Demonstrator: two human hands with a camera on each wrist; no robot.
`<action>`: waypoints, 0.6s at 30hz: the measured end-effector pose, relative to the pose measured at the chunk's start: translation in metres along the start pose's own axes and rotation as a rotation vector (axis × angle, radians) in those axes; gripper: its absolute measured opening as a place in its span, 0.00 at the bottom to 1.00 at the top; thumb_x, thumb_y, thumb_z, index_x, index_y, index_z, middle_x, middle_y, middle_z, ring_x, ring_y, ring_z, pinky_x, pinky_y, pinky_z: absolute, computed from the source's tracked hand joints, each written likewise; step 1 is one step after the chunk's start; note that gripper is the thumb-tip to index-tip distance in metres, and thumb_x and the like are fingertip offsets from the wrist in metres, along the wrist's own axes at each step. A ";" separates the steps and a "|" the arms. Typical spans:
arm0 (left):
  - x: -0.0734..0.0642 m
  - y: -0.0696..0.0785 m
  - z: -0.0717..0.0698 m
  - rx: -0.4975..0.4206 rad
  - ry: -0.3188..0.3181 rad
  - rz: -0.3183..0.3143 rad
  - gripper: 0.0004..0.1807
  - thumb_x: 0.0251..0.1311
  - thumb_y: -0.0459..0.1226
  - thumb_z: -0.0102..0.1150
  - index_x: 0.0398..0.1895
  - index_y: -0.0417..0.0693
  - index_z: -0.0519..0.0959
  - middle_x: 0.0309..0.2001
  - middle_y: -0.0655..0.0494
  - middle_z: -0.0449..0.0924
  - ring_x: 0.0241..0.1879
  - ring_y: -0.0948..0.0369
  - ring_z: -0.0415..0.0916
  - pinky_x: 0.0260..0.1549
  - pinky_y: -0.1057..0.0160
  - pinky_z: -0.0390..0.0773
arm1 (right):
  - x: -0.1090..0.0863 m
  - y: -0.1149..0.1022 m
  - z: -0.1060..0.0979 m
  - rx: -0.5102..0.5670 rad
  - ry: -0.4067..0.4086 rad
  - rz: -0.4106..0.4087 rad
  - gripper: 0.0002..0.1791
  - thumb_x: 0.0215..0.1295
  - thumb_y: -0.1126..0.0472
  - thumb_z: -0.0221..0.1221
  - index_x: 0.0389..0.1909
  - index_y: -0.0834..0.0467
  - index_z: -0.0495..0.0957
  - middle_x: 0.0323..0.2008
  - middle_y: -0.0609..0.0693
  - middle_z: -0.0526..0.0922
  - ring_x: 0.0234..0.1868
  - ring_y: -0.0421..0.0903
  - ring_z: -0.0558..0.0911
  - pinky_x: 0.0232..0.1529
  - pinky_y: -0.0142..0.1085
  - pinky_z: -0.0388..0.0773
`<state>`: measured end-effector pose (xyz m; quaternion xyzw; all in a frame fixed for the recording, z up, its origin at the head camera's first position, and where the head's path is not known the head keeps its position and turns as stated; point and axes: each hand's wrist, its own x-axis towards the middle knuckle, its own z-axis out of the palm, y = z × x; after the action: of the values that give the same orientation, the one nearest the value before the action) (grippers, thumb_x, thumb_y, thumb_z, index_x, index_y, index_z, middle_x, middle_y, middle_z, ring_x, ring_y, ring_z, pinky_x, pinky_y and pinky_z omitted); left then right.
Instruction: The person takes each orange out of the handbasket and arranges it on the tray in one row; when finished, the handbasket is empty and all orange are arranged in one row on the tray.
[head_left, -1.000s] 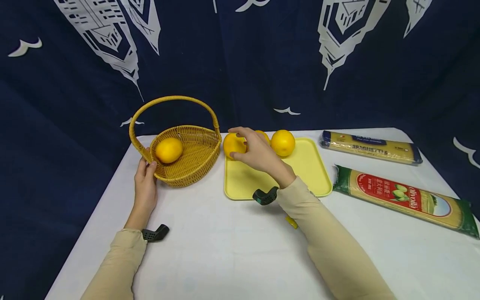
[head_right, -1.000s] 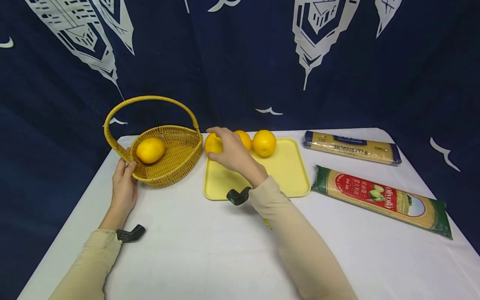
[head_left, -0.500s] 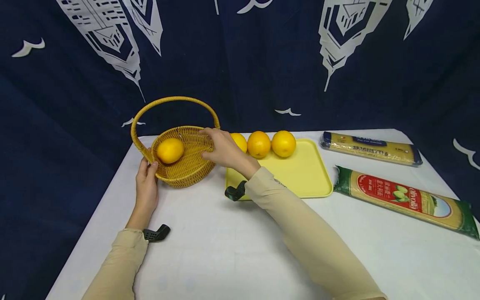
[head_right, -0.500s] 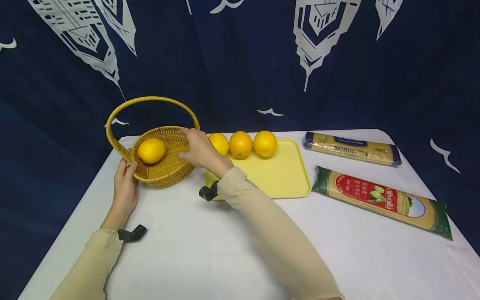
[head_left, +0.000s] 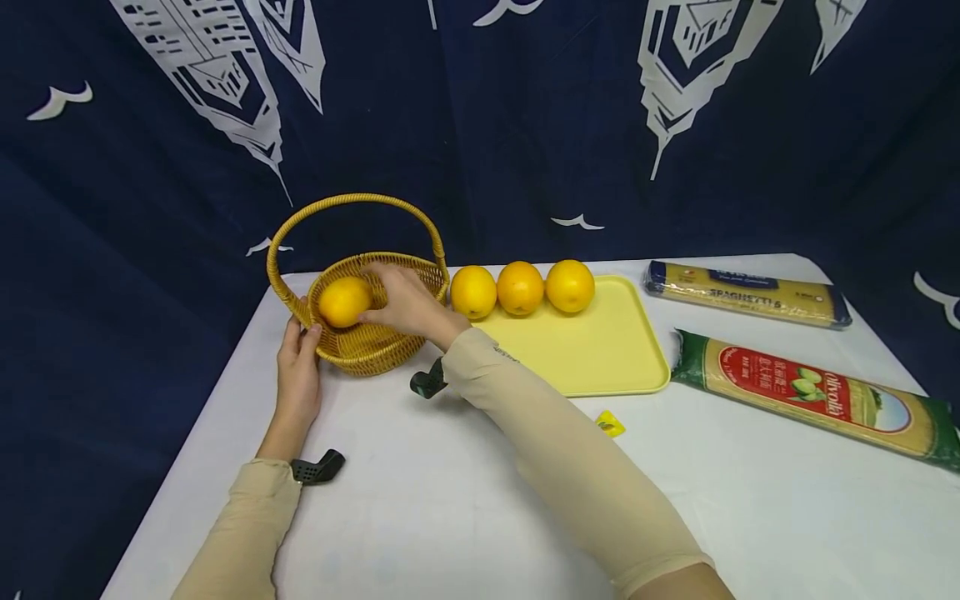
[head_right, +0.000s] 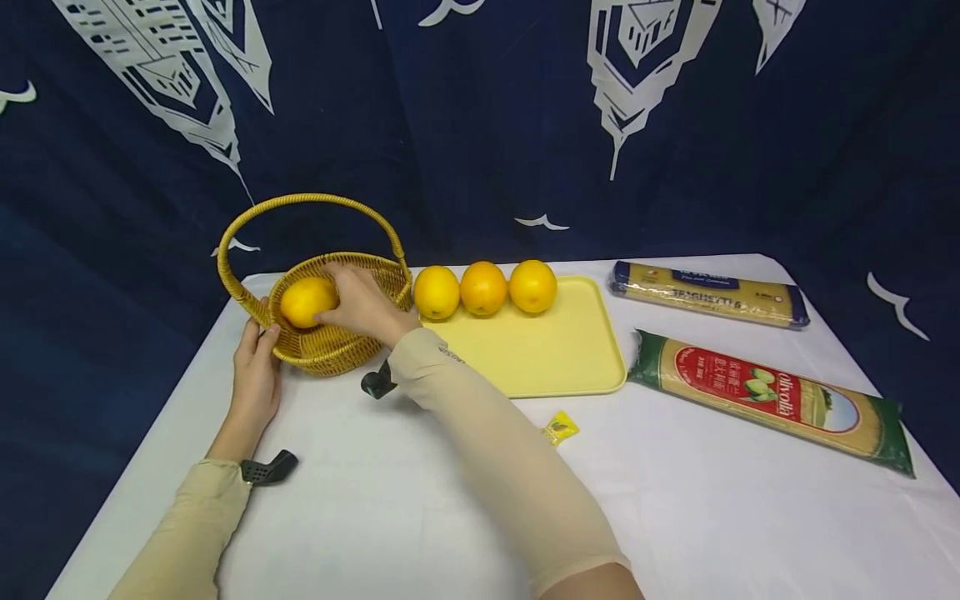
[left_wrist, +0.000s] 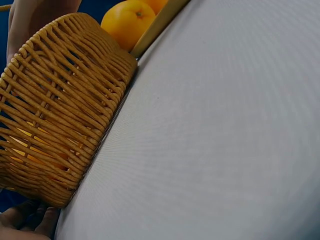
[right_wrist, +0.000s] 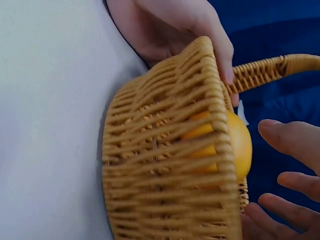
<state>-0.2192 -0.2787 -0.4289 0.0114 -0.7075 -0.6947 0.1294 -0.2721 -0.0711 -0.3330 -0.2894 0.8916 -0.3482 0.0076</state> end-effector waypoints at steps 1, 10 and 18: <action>0.000 0.000 0.001 0.002 0.002 0.004 0.31 0.84 0.42 0.44 0.85 0.59 0.54 0.85 0.60 0.52 0.83 0.64 0.50 0.82 0.64 0.52 | 0.002 -0.001 0.002 0.004 -0.004 0.002 0.42 0.67 0.54 0.73 0.77 0.60 0.66 0.76 0.55 0.72 0.77 0.51 0.70 0.79 0.39 0.66; 0.000 0.001 -0.001 0.002 0.005 0.001 0.30 0.84 0.42 0.44 0.85 0.59 0.55 0.84 0.61 0.52 0.82 0.64 0.51 0.82 0.65 0.54 | 0.023 -0.010 0.019 -0.038 -0.083 0.044 0.44 0.69 0.55 0.71 0.81 0.57 0.61 0.80 0.54 0.65 0.82 0.53 0.61 0.83 0.41 0.58; 0.000 0.000 0.000 0.010 0.007 -0.005 0.30 0.84 0.43 0.44 0.85 0.60 0.55 0.84 0.58 0.54 0.81 0.62 0.54 0.81 0.64 0.56 | 0.029 -0.011 0.031 -0.057 -0.166 0.030 0.49 0.64 0.56 0.75 0.82 0.49 0.60 0.80 0.55 0.62 0.77 0.53 0.67 0.76 0.43 0.71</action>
<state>-0.2195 -0.2785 -0.4286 0.0162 -0.7104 -0.6915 0.1299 -0.2843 -0.1115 -0.3439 -0.3038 0.9017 -0.2974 0.0786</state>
